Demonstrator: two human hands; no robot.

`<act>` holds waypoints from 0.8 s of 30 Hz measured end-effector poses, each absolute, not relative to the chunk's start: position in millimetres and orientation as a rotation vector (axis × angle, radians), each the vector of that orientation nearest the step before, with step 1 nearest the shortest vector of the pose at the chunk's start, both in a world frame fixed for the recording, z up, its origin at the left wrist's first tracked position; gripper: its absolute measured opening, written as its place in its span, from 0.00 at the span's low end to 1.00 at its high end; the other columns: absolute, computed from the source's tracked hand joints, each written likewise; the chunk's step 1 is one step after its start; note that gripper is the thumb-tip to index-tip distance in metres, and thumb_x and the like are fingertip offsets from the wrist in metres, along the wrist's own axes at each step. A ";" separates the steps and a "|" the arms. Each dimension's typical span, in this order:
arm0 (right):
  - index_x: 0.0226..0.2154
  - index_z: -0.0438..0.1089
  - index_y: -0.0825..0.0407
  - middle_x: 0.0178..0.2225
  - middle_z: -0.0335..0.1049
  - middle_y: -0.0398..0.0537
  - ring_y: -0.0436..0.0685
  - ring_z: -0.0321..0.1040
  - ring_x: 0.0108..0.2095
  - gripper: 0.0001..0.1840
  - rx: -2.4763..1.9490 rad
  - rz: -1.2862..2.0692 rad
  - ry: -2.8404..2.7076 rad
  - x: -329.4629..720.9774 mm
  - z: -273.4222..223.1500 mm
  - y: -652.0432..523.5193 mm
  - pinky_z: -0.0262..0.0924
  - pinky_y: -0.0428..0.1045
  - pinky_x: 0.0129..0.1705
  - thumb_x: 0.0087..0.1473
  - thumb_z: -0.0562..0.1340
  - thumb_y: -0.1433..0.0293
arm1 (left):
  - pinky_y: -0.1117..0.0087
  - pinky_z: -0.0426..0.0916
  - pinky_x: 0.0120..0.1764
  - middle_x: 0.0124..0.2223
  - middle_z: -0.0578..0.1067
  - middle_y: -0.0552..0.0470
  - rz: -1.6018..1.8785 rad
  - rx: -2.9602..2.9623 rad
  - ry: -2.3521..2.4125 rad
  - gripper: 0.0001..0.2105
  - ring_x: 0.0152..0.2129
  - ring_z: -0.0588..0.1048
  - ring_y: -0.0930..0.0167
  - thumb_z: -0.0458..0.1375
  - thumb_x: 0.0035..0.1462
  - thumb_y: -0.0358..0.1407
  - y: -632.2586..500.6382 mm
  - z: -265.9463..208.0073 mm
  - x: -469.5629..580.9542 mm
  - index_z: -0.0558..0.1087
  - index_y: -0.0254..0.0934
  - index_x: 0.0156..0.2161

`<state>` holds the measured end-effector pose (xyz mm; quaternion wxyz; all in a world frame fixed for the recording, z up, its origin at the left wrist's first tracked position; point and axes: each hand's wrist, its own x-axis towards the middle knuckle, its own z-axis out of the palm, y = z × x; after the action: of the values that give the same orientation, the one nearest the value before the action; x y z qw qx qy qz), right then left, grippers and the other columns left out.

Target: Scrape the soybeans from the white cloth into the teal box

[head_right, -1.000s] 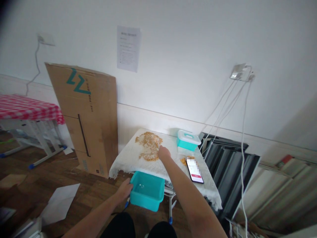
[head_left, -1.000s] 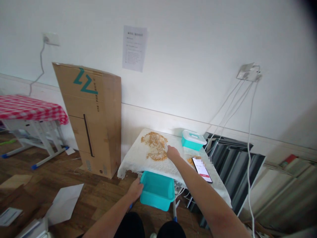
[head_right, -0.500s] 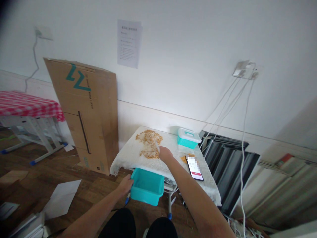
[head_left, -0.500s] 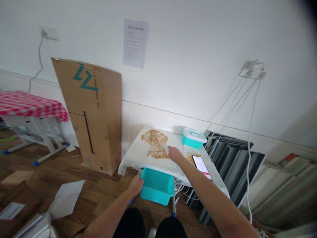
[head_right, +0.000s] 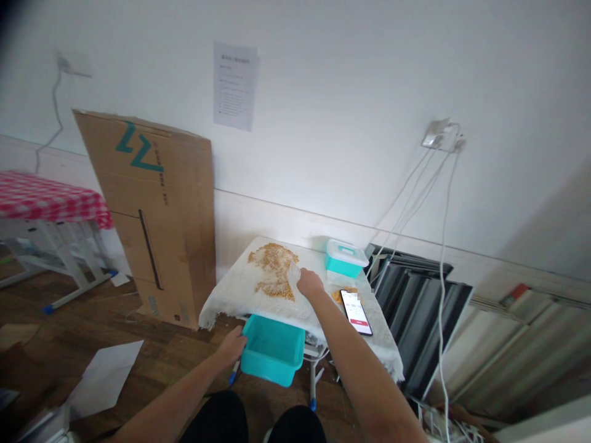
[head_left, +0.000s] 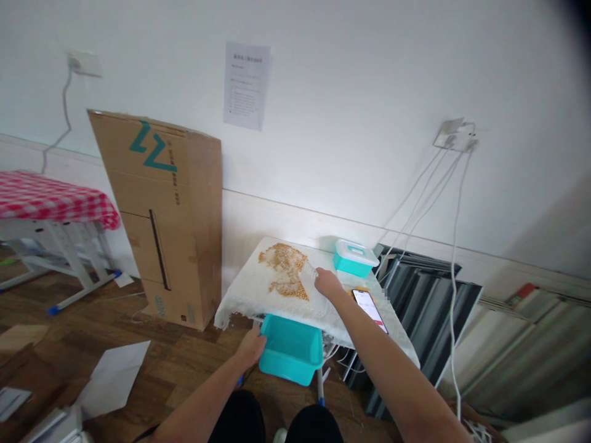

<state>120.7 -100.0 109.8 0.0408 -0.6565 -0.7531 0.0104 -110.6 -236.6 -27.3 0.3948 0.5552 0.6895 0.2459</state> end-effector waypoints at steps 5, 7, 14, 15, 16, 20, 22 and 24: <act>0.53 0.66 0.50 0.45 0.76 0.55 0.59 0.72 0.46 0.20 -1.914 0.030 -2.397 131.7 112.1 -93.8 0.60 0.48 0.43 0.60 0.52 0.75 | 0.70 0.63 0.42 0.46 0.75 0.41 0.597 1.449 1.743 0.11 0.44 0.73 0.66 0.47 0.55 0.24 -234.9 -27.9 -109.3 0.69 0.33 0.41; 0.55 0.65 0.49 0.45 0.76 0.55 0.59 0.72 0.46 0.22 -1.877 0.024 -2.422 134.7 106.6 -94.8 0.60 0.48 0.43 0.60 0.52 0.75 | 0.70 0.63 0.42 0.45 0.75 0.42 0.598 1.433 1.751 0.10 0.44 0.73 0.66 0.48 0.55 0.24 -234.0 -30.8 -107.8 0.68 0.34 0.39; 0.60 0.62 0.48 0.53 0.72 0.53 0.57 0.70 0.51 0.28 -1.781 0.091 -2.451 140.7 87.1 -98.3 0.60 0.49 0.51 0.59 0.49 0.78 | 0.71 0.64 0.41 0.43 0.76 0.43 0.634 1.430 1.739 0.07 0.42 0.73 0.67 0.48 0.54 0.25 -229.4 -41.9 -98.8 0.67 0.35 0.35; 0.61 0.61 0.48 0.54 0.71 0.53 0.57 0.69 0.52 0.29 -1.745 0.101 -2.471 140.4 85.9 -98.4 0.59 0.49 0.52 0.59 0.49 0.78 | 0.71 0.64 0.41 0.42 0.76 0.44 0.626 1.436 1.746 0.07 0.41 0.73 0.67 0.48 0.55 0.25 -228.9 -42.1 -98.0 0.67 0.35 0.35; 0.61 0.61 0.49 0.55 0.70 0.52 0.57 0.68 0.54 0.29 -1.704 0.109 -2.495 139.9 84.9 -98.6 0.58 0.49 0.54 0.59 0.49 0.78 | 0.71 0.64 0.41 0.42 0.76 0.44 0.618 1.437 1.757 0.07 0.41 0.73 0.68 0.48 0.55 0.25 -228.6 -42.0 -97.3 0.67 0.35 0.35; 0.61 0.62 0.49 0.56 0.70 0.51 0.57 0.67 0.54 0.29 -1.582 0.138 -2.558 137.9 81.1 -100.2 0.58 0.50 0.56 0.60 0.48 0.77 | 0.72 0.64 0.39 0.39 0.76 0.47 0.608 1.414 1.802 0.06 0.39 0.74 0.68 0.49 0.54 0.25 -229.4 -40.1 -96.2 0.66 0.36 0.33; 0.61 0.62 0.48 0.56 0.70 0.49 0.57 0.68 0.54 0.29 -1.552 0.146 -2.566 138.2 78.8 -101.1 0.58 0.51 0.56 0.59 0.48 0.77 | 0.72 0.64 0.38 0.37 0.76 0.47 0.603 1.389 1.817 0.06 0.38 0.74 0.68 0.50 0.54 0.25 -230.1 -40.3 -95.9 0.65 0.37 0.32; 0.61 0.63 0.47 0.56 0.69 0.48 0.57 0.68 0.54 0.29 -1.527 0.146 -2.573 139.8 76.7 -101.8 0.58 0.51 0.57 0.59 0.49 0.78 | 0.72 0.64 0.37 0.36 0.75 0.48 0.598 1.364 1.815 0.06 0.37 0.74 0.67 0.50 0.54 0.25 -230.4 -42.2 -95.8 0.64 0.37 0.31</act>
<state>139.8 -101.8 76.7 0.0727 -0.5084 -0.8566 0.0486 -95.8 -230.4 -42.2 0.3866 0.5358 0.7130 0.2349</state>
